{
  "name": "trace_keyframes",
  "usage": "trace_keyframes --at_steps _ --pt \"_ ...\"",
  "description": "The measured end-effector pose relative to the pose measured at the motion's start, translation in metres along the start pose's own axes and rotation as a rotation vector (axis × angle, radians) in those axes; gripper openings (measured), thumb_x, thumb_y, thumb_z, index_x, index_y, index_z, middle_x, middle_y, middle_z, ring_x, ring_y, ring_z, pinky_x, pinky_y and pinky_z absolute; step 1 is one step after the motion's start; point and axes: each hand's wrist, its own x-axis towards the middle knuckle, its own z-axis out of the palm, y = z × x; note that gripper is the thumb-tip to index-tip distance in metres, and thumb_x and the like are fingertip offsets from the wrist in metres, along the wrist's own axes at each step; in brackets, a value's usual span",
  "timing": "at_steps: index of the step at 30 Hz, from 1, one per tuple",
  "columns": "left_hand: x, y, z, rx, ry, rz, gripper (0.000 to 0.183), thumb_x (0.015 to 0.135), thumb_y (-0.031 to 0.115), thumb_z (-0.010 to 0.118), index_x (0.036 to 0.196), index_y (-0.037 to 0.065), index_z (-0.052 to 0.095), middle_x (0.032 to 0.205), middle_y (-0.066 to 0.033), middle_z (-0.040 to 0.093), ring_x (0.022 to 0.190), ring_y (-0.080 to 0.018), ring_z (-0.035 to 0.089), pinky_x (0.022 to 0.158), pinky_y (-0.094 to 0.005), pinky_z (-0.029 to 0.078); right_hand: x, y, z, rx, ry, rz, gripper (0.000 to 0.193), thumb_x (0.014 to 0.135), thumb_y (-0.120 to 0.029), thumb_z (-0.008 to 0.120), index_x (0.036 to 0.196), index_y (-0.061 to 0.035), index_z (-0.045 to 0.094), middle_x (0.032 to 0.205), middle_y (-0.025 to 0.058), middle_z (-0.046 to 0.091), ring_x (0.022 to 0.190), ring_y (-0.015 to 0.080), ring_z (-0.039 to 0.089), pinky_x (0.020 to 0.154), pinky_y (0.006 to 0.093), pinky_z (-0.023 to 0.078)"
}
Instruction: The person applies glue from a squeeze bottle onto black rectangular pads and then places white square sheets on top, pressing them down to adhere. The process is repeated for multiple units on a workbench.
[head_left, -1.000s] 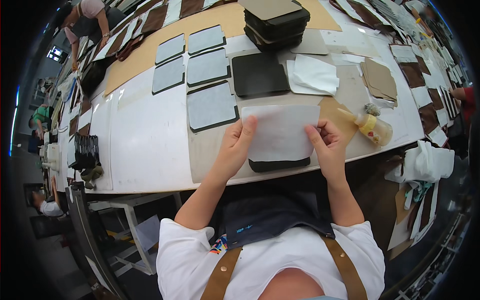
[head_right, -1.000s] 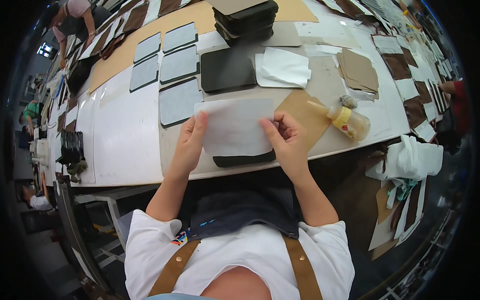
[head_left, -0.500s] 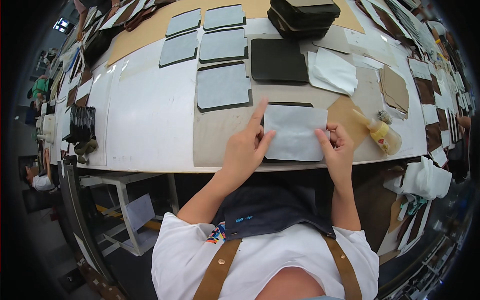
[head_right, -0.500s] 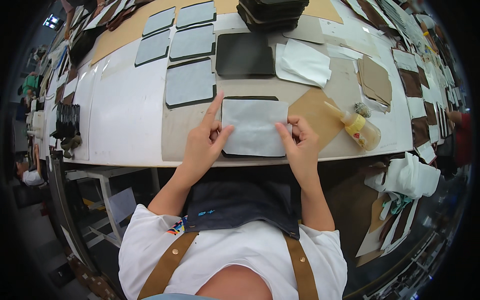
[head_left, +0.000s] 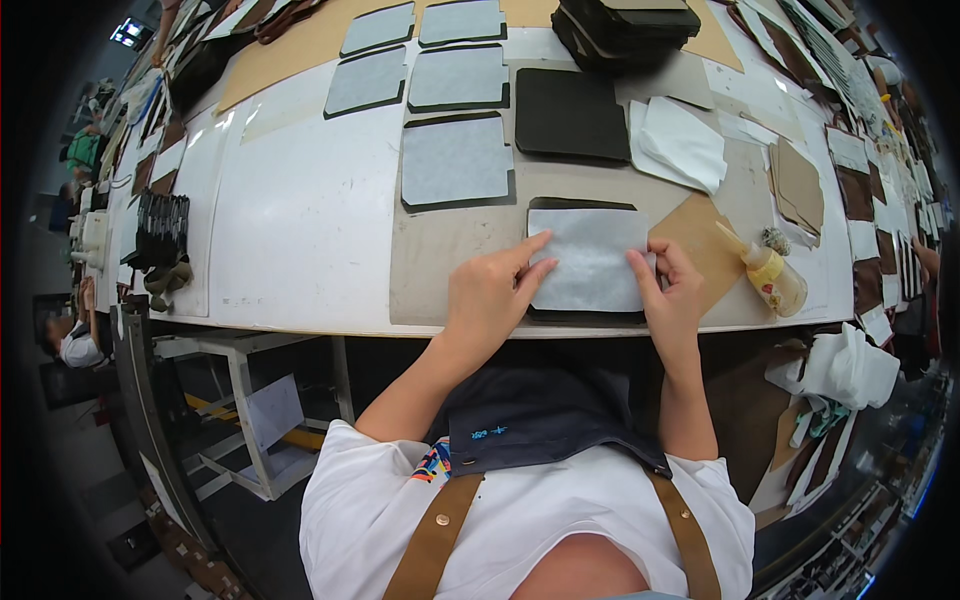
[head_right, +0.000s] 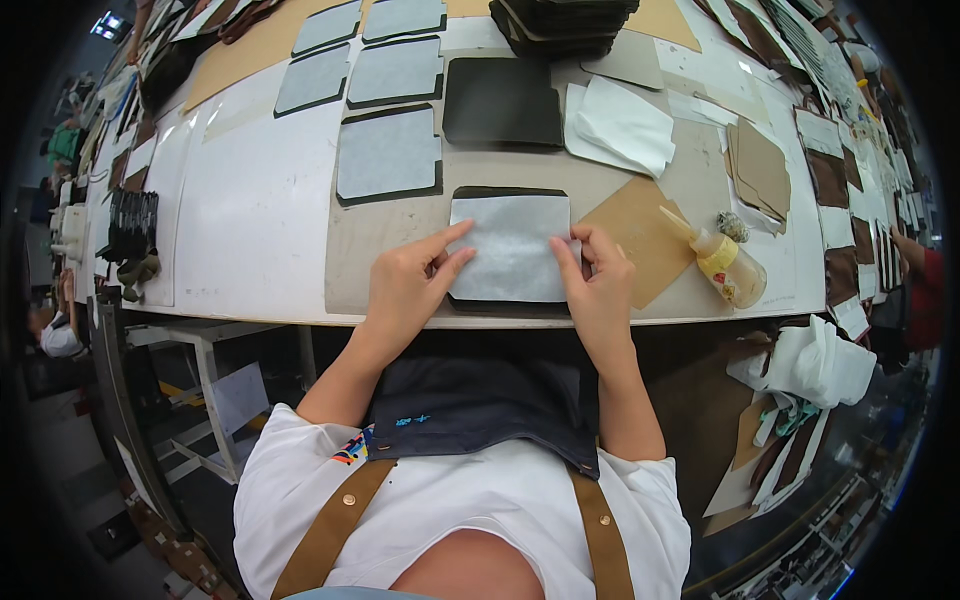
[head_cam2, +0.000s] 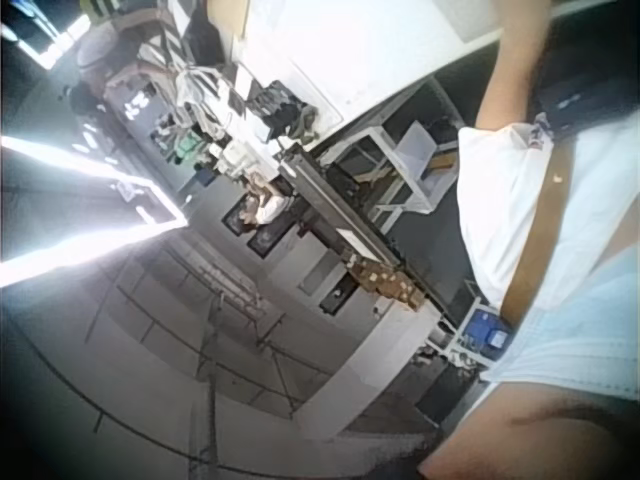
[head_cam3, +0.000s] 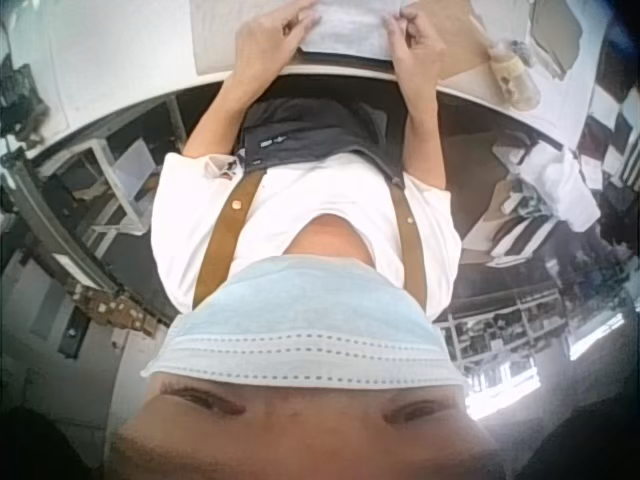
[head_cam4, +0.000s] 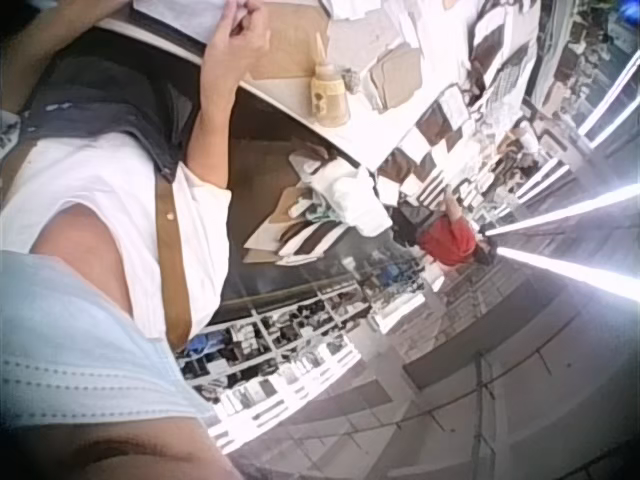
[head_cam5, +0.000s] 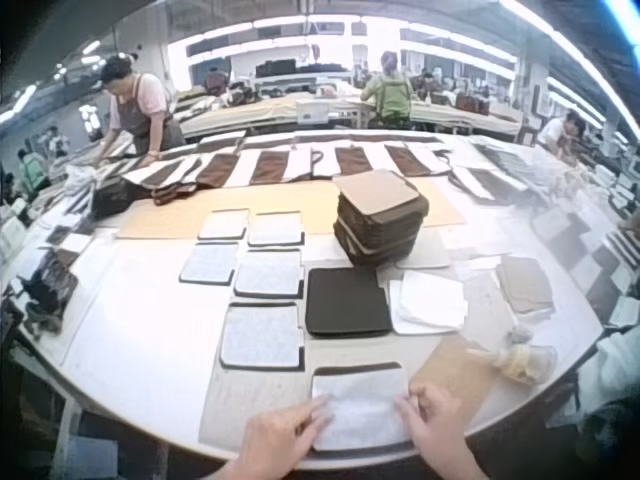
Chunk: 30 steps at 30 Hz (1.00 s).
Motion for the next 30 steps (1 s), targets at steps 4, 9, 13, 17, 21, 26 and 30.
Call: trace_keyframes --at_steps 4,9,13,17,21,26,30 --pt "0.001 -0.002 0.002 0.018 0.002 0.008 0.035 0.089 0.022 0.078 0.122 0.011 0.075 0.062 -0.0092 0.058 0.051 -0.0180 0.050 0.053 -0.0311 0.044 0.000 0.001 -0.001 -0.038 -0.008 0.006 0.016 0.090 -0.011 0.076 0.094 0.0004 0.065 0.061 0.0019 0.040 0.062 0.0134 0.036 0.057 0.0306 0.032" --pt "0.001 -0.002 0.003 0.043 -0.009 -0.005 0.035 0.089 0.022 0.078 0.123 0.011 0.074 0.062 -0.0090 0.057 0.052 -0.0182 0.051 0.054 -0.0315 0.044 0.000 0.001 0.000 -0.022 0.008 0.002 0.017 0.090 -0.012 0.076 0.096 0.0005 0.066 0.061 0.0020 0.040 0.061 0.0130 0.036 0.057 0.0305 0.033" --pt "0.001 -0.002 0.003 0.034 -0.005 0.001 0.035 0.089 0.022 0.078 0.123 0.011 0.074 0.062 -0.0085 0.056 0.052 -0.0180 0.049 0.054 -0.0315 0.043 -0.001 -0.002 -0.003 -0.065 -0.007 0.024 0.017 0.090 -0.010 0.075 0.104 -0.0021 0.069 0.064 0.0016 0.042 0.062 0.0143 0.038 0.063 0.0314 0.035" --pt "0.002 0.000 0.003 0.024 -0.027 -0.011 0.036 0.089 0.022 0.078 0.123 0.010 0.074 0.061 -0.0074 0.054 0.051 -0.0170 0.048 0.054 -0.0310 0.042 -0.001 -0.011 -0.002 -0.314 0.026 -0.202 0.023 0.089 -0.009 0.074 0.113 -0.0059 0.072 0.067 0.0023 0.052 0.063 0.0178 0.045 0.071 0.0335 0.037" --pt "0.001 0.001 0.001 0.022 -0.039 -0.022 0.036 0.090 0.021 0.078 0.123 0.009 0.074 0.060 -0.0056 0.052 0.052 -0.0147 0.045 0.053 -0.0297 0.040 0.001 -0.006 -0.003 -0.449 0.011 -0.396 0.024 0.089 -0.009 0.073 0.113 -0.0067 0.073 0.073 0.0046 0.064 0.065 0.0204 0.052 0.074 0.0355 0.037" --pt "0.003 0.002 0.001 0.018 -0.050 -0.023 0.037 0.089 0.019 0.078 0.125 0.009 0.073 0.060 -0.0036 0.049 0.052 -0.0123 0.043 0.053 -0.0285 0.039 0.001 -0.007 -0.007 -0.484 -0.028 -0.350 0.021 0.089 -0.008 0.072 0.109 -0.0043 0.074 0.075 0.0055 0.067 0.067 0.0209 0.054 0.075 0.0371 0.037" --pt "0.002 0.004 0.000 0.002 -0.044 -0.031 0.038 0.089 0.017 0.078 0.125 0.007 0.073 0.060 -0.0035 0.049 0.052 -0.0118 0.042 0.053 -0.0281 0.039 0.002 -0.008 -0.006 -0.481 -0.021 -0.365 0.020 0.088 -0.007 0.072 0.108 -0.0030 0.073 0.074 0.0062 0.067 0.068 0.0219 0.055 0.076 0.0376 0.037"
